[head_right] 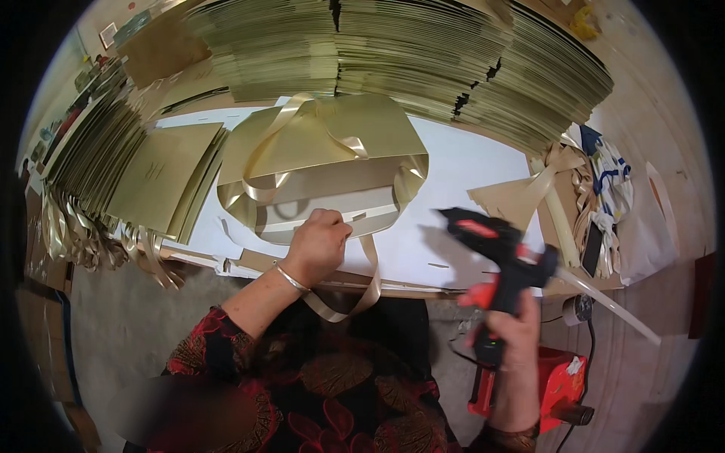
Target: The recorder is assembling gold paper bags by gluing the handles onto them using a hot glue gun.
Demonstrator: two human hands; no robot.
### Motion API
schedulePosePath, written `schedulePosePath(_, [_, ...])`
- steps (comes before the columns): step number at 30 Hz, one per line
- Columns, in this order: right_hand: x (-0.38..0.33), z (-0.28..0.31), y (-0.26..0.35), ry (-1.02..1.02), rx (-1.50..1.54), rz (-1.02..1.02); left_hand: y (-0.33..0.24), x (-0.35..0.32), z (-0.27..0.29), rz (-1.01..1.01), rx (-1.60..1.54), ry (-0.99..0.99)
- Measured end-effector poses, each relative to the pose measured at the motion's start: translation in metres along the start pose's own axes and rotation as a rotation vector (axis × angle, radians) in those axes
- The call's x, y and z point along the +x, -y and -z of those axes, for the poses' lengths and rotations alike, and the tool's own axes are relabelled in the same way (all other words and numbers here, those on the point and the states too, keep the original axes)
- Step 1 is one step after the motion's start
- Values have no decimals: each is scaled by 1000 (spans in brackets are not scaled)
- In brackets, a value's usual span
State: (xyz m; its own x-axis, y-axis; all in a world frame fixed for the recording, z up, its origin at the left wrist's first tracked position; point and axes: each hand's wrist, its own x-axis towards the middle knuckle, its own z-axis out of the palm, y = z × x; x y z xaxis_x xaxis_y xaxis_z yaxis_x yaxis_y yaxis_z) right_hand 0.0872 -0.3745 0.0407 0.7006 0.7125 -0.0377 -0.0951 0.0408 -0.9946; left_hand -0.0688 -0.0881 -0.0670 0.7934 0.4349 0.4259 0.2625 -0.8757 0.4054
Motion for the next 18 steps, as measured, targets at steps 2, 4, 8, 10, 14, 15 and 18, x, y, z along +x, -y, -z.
schedulePosePath(2, [9,-35,-13,109,32,-122,4,-1,-3,-2,-3,13])
schedulePosePath(4, [17,-56,-21,176,16,-174,2,2,-2,33,-6,1])
schedulePosePath(8, [34,-72,-35,189,-62,-234,-9,13,3,197,-19,11])
schedulePosePath(10, [39,-71,-45,200,-108,-238,-12,16,3,216,26,47])
schedulePosePath(14, [39,-67,-43,235,-159,-250,-17,18,5,252,69,131])
schedulePosePath(15, [37,-65,-43,253,-180,-241,-17,17,5,253,68,131])
schedulePosePath(18, [35,-56,-41,275,-187,-237,-16,14,3,194,131,175])
